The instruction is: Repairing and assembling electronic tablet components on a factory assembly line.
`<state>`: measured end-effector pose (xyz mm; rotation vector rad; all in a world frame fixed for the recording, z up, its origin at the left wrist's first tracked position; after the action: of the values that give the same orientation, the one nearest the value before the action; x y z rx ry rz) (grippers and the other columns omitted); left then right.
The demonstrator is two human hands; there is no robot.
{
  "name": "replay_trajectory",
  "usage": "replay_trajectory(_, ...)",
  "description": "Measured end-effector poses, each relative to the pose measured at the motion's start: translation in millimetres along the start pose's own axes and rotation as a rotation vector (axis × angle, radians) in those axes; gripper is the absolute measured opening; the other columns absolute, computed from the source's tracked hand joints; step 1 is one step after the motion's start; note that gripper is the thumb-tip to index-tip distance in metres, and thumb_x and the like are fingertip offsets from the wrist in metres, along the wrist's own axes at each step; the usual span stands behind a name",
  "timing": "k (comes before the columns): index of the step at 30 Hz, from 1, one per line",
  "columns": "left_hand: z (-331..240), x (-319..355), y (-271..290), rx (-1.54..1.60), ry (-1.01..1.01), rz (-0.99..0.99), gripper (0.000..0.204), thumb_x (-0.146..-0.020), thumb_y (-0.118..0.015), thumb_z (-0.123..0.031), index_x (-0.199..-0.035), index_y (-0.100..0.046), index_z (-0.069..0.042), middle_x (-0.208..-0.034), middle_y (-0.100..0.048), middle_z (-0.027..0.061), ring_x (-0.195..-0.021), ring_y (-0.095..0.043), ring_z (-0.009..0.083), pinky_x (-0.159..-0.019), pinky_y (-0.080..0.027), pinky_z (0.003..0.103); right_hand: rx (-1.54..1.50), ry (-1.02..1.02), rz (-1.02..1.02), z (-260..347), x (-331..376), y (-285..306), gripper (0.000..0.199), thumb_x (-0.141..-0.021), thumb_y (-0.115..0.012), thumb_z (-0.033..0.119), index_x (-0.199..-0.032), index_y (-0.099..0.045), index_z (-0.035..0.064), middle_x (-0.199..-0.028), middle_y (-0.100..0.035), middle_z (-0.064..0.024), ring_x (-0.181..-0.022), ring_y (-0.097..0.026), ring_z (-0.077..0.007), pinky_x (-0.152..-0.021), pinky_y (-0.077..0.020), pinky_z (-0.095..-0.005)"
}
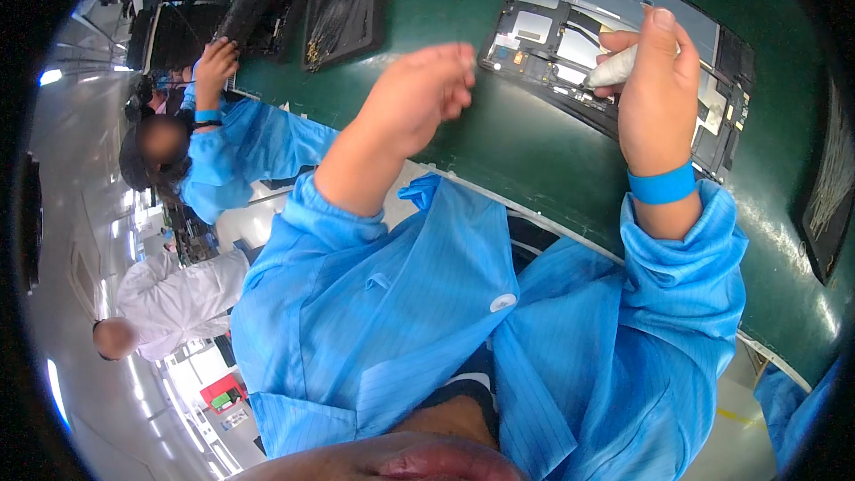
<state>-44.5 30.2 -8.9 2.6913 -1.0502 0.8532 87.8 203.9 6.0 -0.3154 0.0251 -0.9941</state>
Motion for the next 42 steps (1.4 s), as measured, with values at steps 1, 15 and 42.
replay_trajectory(1, 6, 16, -10, -0.099, 0.059, 0.149, 0.02, -0.078, -0.053, -0.015, -0.093, -0.053, -0.002, -0.069, -0.052, 0.0016, -0.056, -0.047, 0.0077, -0.047, -0.037, 0.018, -0.001, -0.003, 0.004, 1, 1, -2, 0.048, -0.084, -0.04, 0.039, -0.108, -0.036, -0.0026, -0.078, -0.056, -0.0125, -0.061, -0.053, -0.0151, -0.048, -0.0438, -0.0238)
replay_trajectory(15, 31, 7, -41, -0.068, 0.222, 0.33, 0.012, -0.076, -0.05, -0.012, -0.085, -0.056, -0.006, -0.066, -0.05, -0.0013, -0.055, -0.046, 0.0062, -0.046, -0.037, 0.017, 0.292, -0.191, 0.258, 13, -5, -29, 0.043, -0.078, -0.05, 0.031, -0.107, -0.047, -0.001, -0.074, -0.057, -0.0106, -0.06, -0.051, -0.0121, -0.054, -0.0403, -0.0221)
replay_trajectory(42, 38, -1, -39, 0.01, 0.222, 0.406, 0.041, -0.079, -0.051, -0.036, -0.09, -0.048, 0.004, -0.078, -0.044, 0.0087, -0.061, -0.049, 0.0155, -0.049, -0.049, 0.029, 1.738, -0.207, -0.242, 104, -70, 325, 0.037, -0.085, -0.039, 0.024, -0.116, -0.044, 0.0034, -0.11, -0.05, -0.0148, -0.098, -0.05, -0.0269, -0.085, -0.0378, -0.0288)
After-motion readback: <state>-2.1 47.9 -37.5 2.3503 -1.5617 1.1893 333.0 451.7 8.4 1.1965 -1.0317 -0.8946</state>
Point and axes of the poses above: each hand's wrist, its own x-axis away from the middle knuckle, its own y-axis out of the back of the hand, z = x × y, the point moved 7 cm from there along -x, towards the middle knuckle
